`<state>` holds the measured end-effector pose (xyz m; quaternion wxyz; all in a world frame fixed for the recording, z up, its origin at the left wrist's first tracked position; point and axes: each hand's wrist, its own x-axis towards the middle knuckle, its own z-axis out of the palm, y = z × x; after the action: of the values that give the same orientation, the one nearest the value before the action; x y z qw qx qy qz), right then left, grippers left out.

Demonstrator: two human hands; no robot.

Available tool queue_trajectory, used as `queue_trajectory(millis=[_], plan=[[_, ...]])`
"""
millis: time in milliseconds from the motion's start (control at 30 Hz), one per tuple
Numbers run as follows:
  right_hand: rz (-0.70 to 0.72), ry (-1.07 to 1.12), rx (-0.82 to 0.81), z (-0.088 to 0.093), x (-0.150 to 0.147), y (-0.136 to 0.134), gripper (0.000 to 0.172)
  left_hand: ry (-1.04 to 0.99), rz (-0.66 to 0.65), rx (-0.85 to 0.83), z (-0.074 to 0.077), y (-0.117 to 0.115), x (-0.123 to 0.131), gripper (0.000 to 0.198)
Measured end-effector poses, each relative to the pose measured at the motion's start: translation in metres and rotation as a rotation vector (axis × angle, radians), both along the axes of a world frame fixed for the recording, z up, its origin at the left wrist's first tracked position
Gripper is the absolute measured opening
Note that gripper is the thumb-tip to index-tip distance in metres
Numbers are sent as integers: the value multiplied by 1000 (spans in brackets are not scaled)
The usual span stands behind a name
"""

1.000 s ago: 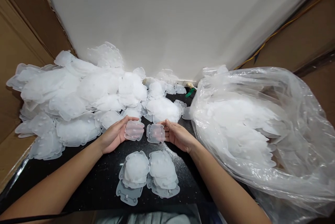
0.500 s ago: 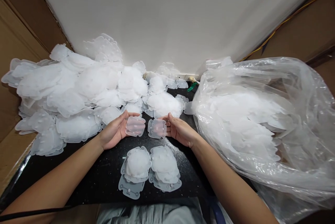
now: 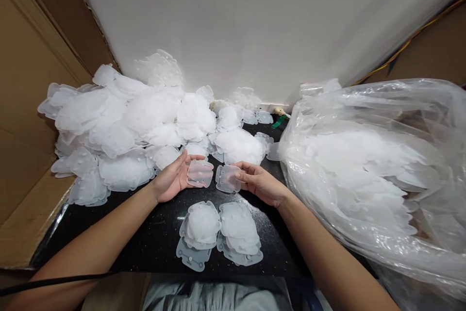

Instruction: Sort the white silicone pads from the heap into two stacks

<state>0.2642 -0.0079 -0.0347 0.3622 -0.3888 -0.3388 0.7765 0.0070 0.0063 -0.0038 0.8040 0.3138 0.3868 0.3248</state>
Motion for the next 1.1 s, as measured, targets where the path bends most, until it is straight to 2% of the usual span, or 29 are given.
queue_trajectory(millis=[200,333,433,500,600,633,667,700,733,767,833,900,967,1033,1100], plan=[[7,-1,19,3,-1,-2,31,-18,-39,27,2,-1,0,57],[33,-14,46,2,-1,-2,31,-25,-135,83,2,-4,-1,66],[66,-44,126,8,6,-3,29,-8,-249,197,7,-5,-5,76],[231,-79,260,17,13,-5,27,15,-457,373,15,-5,-10,78],[685,-116,485,34,23,-9,29,56,-949,657,28,-3,-18,67],[775,-130,531,38,25,-10,31,67,-1069,714,31,-3,-20,62],[788,-155,561,40,25,-10,32,79,-1132,750,32,-2,-21,58],[720,-202,586,40,23,-10,32,96,-1123,771,32,-2,-20,54],[588,-277,616,38,20,-9,31,127,-1052,790,31,-3,-19,51],[413,-380,659,35,16,-7,28,187,-931,815,29,-3,-18,47],[53,-641,807,23,6,-1,20,404,-596,906,22,-2,-14,38],[-168,-901,988,10,-1,7,12,710,-297,1043,11,0,-11,29],[-217,-1095,1115,-2,-5,14,16,986,-148,1169,-1,4,-10,30],[-195,-1207,1177,-10,-5,17,24,1160,-101,1215,-12,8,-11,40],[-187,-1253,1218,-13,-4,18,23,1251,-62,1219,-21,11,-12,43]])
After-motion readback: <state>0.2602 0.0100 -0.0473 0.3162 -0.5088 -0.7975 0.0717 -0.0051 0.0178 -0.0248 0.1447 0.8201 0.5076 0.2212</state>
